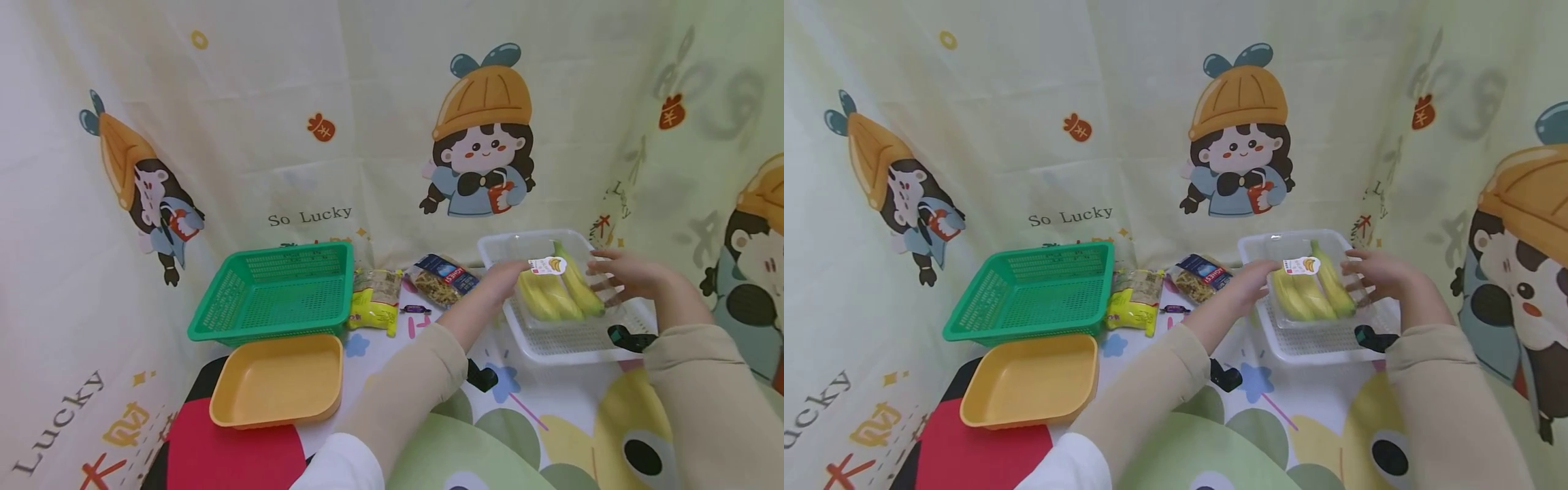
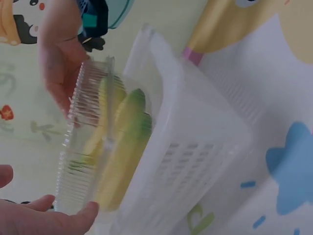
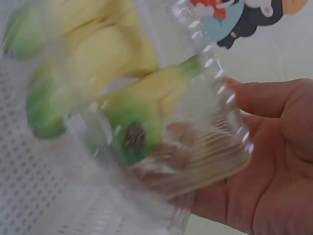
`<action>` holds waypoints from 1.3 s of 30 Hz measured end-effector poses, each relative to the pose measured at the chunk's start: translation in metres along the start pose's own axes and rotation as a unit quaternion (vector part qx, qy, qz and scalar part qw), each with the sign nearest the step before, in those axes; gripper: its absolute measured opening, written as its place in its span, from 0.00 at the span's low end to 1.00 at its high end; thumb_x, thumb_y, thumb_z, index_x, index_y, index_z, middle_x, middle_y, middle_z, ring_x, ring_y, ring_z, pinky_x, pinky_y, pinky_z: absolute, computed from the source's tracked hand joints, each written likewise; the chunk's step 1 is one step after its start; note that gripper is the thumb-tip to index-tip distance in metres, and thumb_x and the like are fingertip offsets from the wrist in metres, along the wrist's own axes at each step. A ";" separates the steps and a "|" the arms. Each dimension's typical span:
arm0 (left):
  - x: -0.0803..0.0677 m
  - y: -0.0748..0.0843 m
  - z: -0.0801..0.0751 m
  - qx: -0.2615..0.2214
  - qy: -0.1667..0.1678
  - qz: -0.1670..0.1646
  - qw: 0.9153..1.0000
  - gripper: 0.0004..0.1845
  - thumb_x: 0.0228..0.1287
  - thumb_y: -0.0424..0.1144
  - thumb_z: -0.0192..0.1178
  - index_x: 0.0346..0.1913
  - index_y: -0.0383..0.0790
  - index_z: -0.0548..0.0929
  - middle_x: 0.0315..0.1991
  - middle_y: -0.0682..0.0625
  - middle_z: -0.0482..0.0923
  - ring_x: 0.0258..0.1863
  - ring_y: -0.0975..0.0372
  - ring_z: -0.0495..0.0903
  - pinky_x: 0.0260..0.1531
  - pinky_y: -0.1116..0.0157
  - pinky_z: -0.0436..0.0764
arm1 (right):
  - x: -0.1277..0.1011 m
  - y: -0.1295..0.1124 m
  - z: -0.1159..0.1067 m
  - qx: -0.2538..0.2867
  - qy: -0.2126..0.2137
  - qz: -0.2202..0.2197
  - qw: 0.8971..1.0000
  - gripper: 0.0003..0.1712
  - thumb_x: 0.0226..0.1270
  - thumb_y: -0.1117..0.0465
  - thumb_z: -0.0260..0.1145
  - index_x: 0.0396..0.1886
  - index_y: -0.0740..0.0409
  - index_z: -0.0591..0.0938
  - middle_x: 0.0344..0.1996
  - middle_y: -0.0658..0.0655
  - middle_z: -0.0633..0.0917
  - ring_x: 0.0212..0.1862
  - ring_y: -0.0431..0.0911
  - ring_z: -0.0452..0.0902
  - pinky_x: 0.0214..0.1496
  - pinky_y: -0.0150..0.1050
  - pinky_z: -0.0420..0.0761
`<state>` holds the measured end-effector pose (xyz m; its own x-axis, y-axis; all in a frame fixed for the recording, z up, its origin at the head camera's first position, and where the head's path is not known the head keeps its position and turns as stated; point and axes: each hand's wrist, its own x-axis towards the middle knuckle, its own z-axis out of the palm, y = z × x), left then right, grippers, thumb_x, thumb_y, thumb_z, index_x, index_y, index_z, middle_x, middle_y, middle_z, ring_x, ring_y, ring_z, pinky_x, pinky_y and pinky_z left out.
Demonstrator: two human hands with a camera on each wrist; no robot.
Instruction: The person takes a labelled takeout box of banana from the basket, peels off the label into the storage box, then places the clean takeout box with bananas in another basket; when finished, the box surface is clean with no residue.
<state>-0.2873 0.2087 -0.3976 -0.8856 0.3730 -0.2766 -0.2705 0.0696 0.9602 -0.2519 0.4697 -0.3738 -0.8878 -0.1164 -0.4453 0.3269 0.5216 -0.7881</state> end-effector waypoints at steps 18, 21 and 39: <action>-0.020 0.015 -0.092 0.068 0.000 0.078 0.995 0.25 0.72 0.50 0.55 0.69 0.50 0.74 0.68 0.51 0.73 0.58 0.56 0.80 0.65 0.54 0.74 | 0.001 -0.065 0.050 -0.044 0.080 -0.058 0.994 0.53 0.71 0.32 0.51 0.80 0.58 0.42 0.73 0.73 0.59 0.62 0.59 0.77 0.47 0.47 0.87; -0.024 0.013 -0.107 0.068 0.001 0.093 0.993 0.24 0.72 0.49 0.55 0.68 0.50 0.74 0.67 0.50 0.74 0.59 0.56 0.78 0.64 0.55 0.75 | 0.005 -0.071 0.063 -0.034 0.086 -0.071 0.993 0.52 0.72 0.33 0.51 0.81 0.56 0.43 0.73 0.72 0.61 0.61 0.59 0.77 0.46 0.47 0.87; -0.048 0.000 -0.175 0.017 0.067 0.069 0.995 0.27 0.66 0.47 0.64 0.67 0.55 0.72 0.57 0.49 0.76 0.48 0.60 0.79 0.45 0.62 0.83 | 0.029 -0.100 0.133 -0.007 0.106 -0.076 0.991 0.47 0.72 0.34 0.53 0.81 0.50 0.49 0.73 0.65 0.65 0.64 0.63 0.70 0.43 0.45 0.87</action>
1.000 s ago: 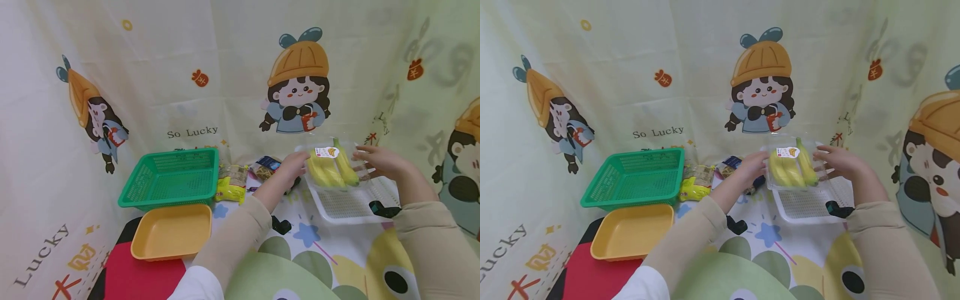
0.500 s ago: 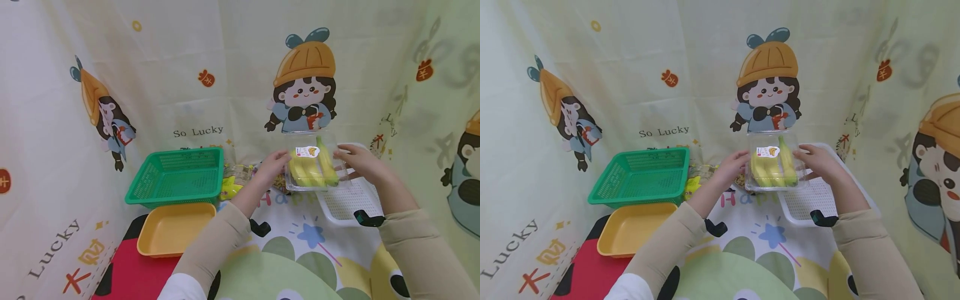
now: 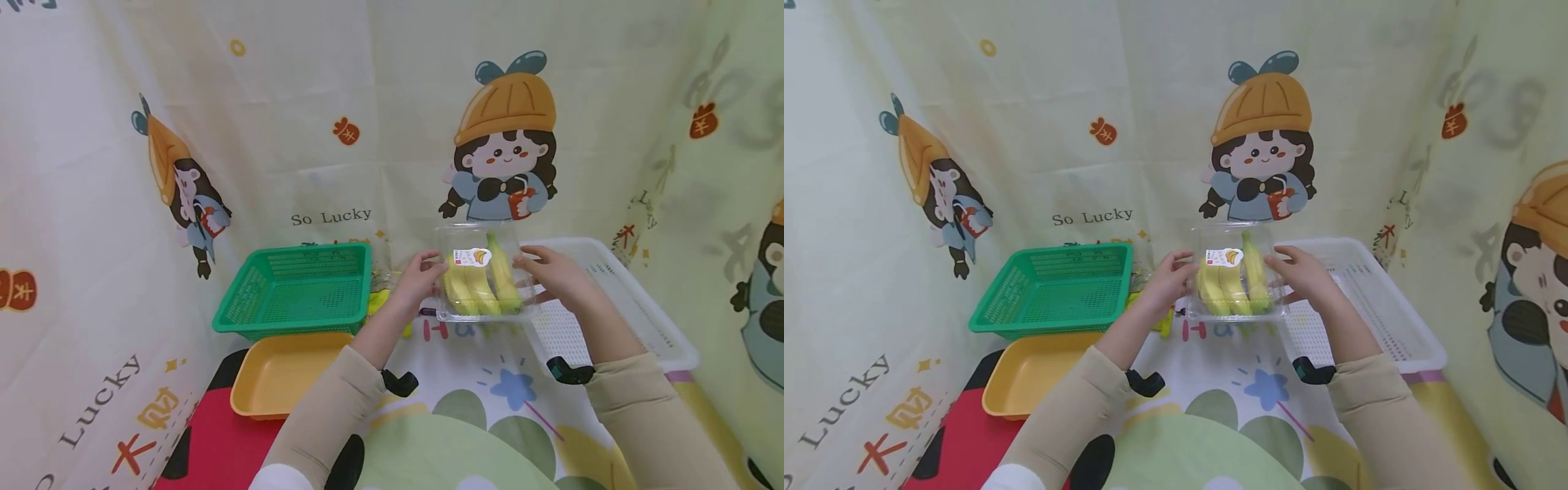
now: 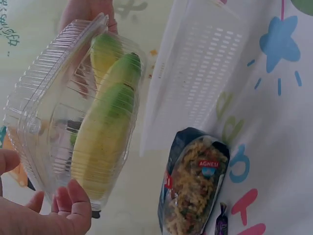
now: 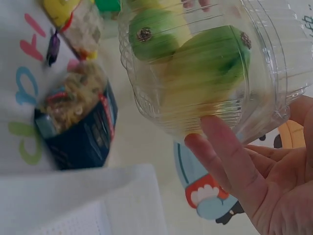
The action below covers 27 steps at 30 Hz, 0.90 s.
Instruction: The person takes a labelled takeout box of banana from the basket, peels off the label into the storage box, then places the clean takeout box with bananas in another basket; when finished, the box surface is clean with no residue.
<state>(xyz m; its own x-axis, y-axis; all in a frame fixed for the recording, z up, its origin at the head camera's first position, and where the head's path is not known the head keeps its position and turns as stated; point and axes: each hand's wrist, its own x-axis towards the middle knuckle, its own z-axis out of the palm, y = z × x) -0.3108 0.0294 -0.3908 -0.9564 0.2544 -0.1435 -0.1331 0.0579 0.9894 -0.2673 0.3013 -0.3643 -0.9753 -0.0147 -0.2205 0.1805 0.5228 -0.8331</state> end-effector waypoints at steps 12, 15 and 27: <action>-0.014 -0.010 -0.035 0.044 -0.009 0.008 0.999 0.35 0.66 0.51 0.63 0.74 0.64 0.62 0.45 0.49 0.68 0.37 0.59 0.72 0.38 0.65 0.81 | 0.002 -0.010 0.039 0.002 0.009 -0.001 1.000 0.45 0.71 0.35 0.54 0.80 0.48 0.53 0.75 0.68 0.60 0.67 0.67 0.67 0.41 0.46 0.88; -0.015 -0.013 -0.041 0.030 -0.003 0.012 0.999 0.36 0.66 0.50 0.63 0.74 0.62 0.62 0.42 0.50 0.65 0.29 0.62 0.67 0.31 0.69 0.77 | 0.001 -0.014 0.046 -0.014 0.008 -0.006 1.000 0.45 0.72 0.34 0.53 0.80 0.48 0.54 0.75 0.70 0.60 0.67 0.66 0.66 0.41 0.45 0.88; -0.023 -0.022 -0.052 -0.030 0.019 0.012 0.999 0.39 0.65 0.39 0.62 0.77 0.60 0.58 0.34 0.55 0.60 0.23 0.67 0.61 0.28 0.71 0.74 | -0.008 -0.004 0.071 0.039 -0.065 -0.077 0.994 0.48 0.76 0.38 0.49 0.81 0.46 0.35 0.79 0.67 0.47 0.75 0.70 0.50 0.62 0.71 0.70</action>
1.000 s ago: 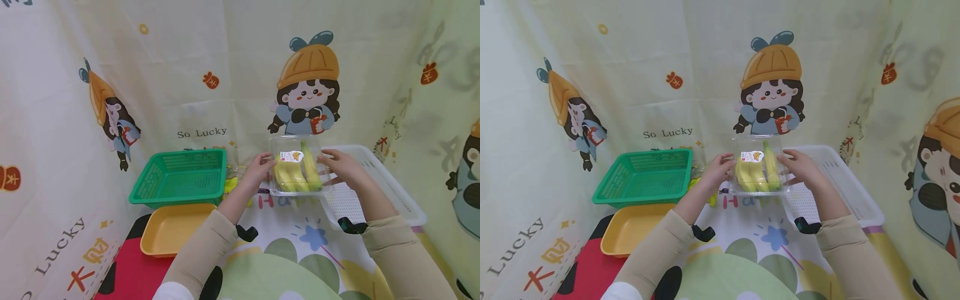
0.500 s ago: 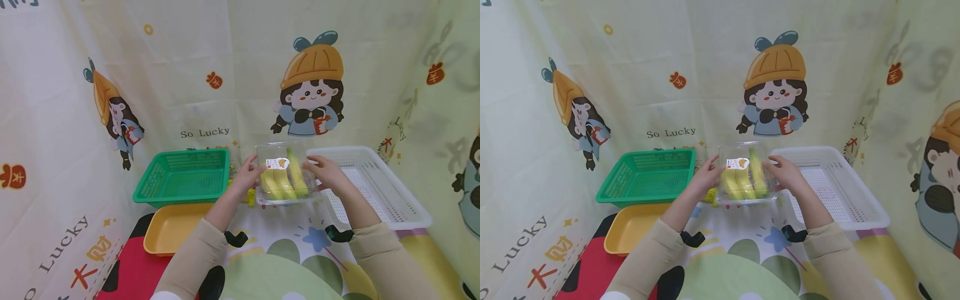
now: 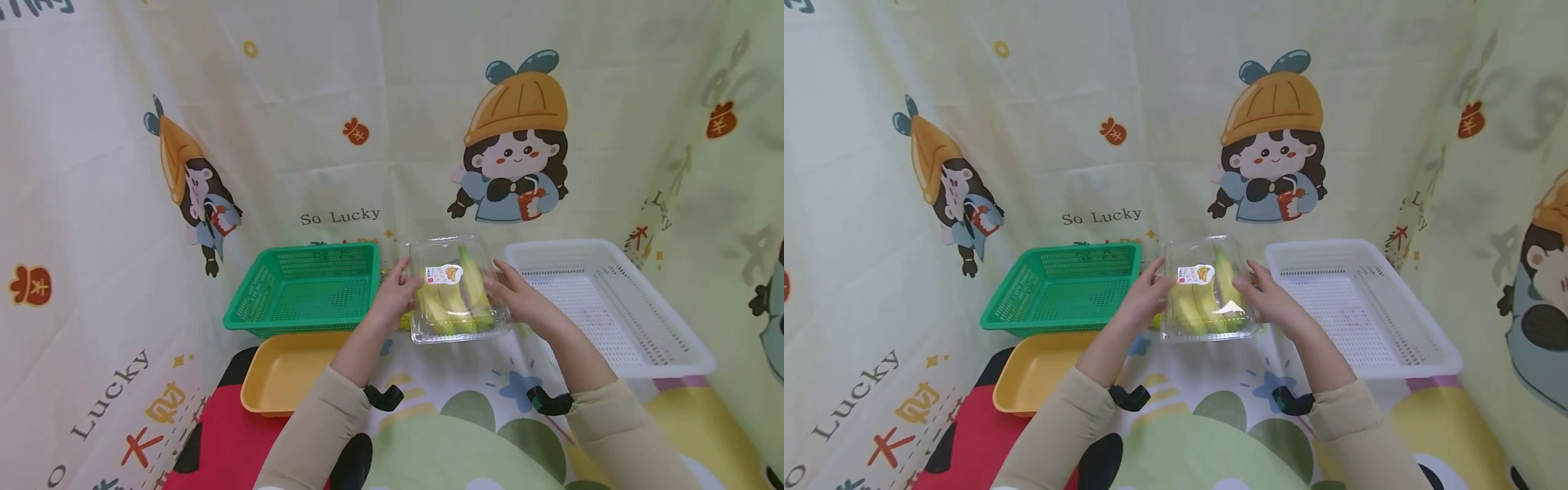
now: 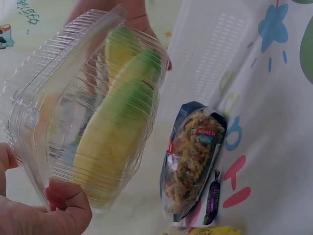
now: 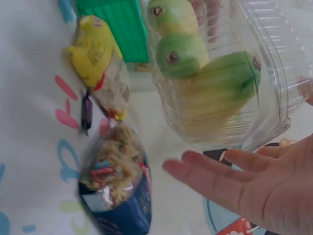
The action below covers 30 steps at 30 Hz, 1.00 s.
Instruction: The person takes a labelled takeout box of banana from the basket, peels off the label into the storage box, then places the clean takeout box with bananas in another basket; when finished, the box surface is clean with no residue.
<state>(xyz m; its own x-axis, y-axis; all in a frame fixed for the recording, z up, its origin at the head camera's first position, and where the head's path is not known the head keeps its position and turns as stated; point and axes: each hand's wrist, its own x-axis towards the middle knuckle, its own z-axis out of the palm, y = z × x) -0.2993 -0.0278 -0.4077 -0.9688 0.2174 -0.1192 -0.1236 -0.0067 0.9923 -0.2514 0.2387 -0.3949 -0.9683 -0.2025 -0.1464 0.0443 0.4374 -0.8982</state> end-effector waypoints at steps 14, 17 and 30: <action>0.000 -0.005 -0.006 -0.020 0.016 -0.013 1.000 0.40 0.65 0.43 0.63 0.77 0.59 0.57 0.37 0.53 0.63 0.31 0.63 0.67 0.32 0.70 0.78 | 0.002 0.018 0.014 0.112 -0.052 -0.017 0.992 0.48 0.75 0.45 0.54 0.80 0.35 0.32 0.79 0.63 0.38 0.57 0.62 0.76 0.47 0.58 0.85; 0.001 -0.004 -0.009 -0.001 0.010 -0.022 1.000 0.40 0.66 0.46 0.63 0.77 0.61 0.56 0.43 0.52 0.68 0.37 0.62 0.73 0.37 0.67 0.81 | 0.004 0.017 0.012 0.117 -0.049 -0.023 0.992 0.47 0.76 0.47 0.53 0.80 0.36 0.34 0.79 0.63 0.38 0.59 0.64 0.74 0.46 0.57 0.86; 0.019 0.007 -0.046 0.076 0.031 0.005 0.997 0.35 0.71 0.54 0.54 0.78 0.59 0.55 0.70 0.46 0.65 0.67 0.49 0.70 0.62 0.50 0.77 | 0.013 0.018 -0.015 0.133 -0.104 -0.016 0.986 0.44 0.76 0.46 0.53 0.81 0.38 0.39 0.78 0.66 0.45 0.66 0.67 0.65 0.49 0.57 0.85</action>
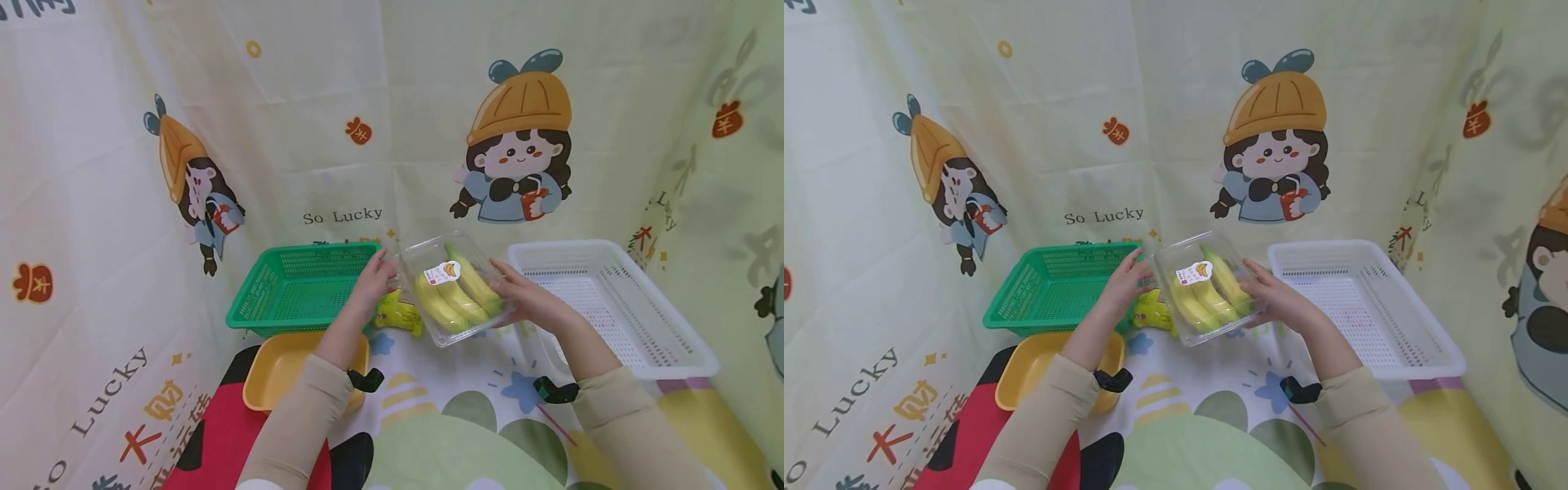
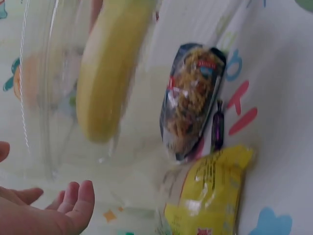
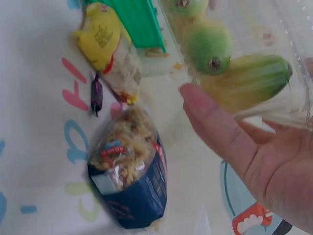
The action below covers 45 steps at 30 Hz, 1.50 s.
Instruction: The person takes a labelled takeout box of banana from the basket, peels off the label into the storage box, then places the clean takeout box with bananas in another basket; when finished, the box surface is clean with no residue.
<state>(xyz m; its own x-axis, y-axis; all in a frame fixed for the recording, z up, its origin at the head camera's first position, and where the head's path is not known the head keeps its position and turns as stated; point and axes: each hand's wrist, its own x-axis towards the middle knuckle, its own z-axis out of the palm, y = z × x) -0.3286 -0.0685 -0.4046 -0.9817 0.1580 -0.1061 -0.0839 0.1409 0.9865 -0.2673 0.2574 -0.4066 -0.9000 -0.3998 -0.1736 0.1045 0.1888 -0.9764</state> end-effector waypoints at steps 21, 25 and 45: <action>0.035 -0.004 -0.015 0.044 -0.265 -0.020 0.963 0.32 0.71 0.66 0.45 0.75 0.66 0.59 0.74 0.53 0.62 0.73 0.54 0.65 0.69 0.46 0.68 | 0.004 0.000 -0.012 -0.059 -0.087 -0.027 0.994 0.36 0.76 0.51 0.50 0.80 0.39 0.51 0.79 0.58 0.49 0.65 0.50 0.68 0.58 0.47 0.77; 0.033 -0.005 -0.010 0.020 -0.281 -0.031 0.959 0.31 0.73 0.62 0.47 0.76 0.69 0.56 0.72 0.50 0.64 0.70 0.51 0.69 0.64 0.43 0.72 | 0.005 -0.001 -0.010 -0.074 -0.085 -0.028 0.993 0.35 0.76 0.50 0.50 0.80 0.38 0.53 0.80 0.56 0.48 0.72 0.58 0.58 0.66 0.57 0.71; 0.008 -0.010 -0.004 -0.019 -0.176 -0.042 0.983 0.31 0.71 0.52 0.56 0.74 0.72 0.61 0.72 0.50 0.67 0.65 0.53 0.76 0.56 0.49 0.79 | -0.003 -0.004 -0.007 -0.102 0.018 0.009 0.995 0.37 0.75 0.37 0.50 0.78 0.44 0.59 0.75 0.62 0.60 0.70 0.63 0.63 0.56 0.56 0.81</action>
<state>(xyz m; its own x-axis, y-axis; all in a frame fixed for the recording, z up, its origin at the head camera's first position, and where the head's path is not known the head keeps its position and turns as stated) -0.3365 -0.0721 -0.4151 -0.8514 0.4774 -0.2173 -0.1746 0.1326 0.9757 -0.2680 0.2646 -0.4014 -0.9138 -0.3630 -0.1820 0.0357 0.3746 -0.9265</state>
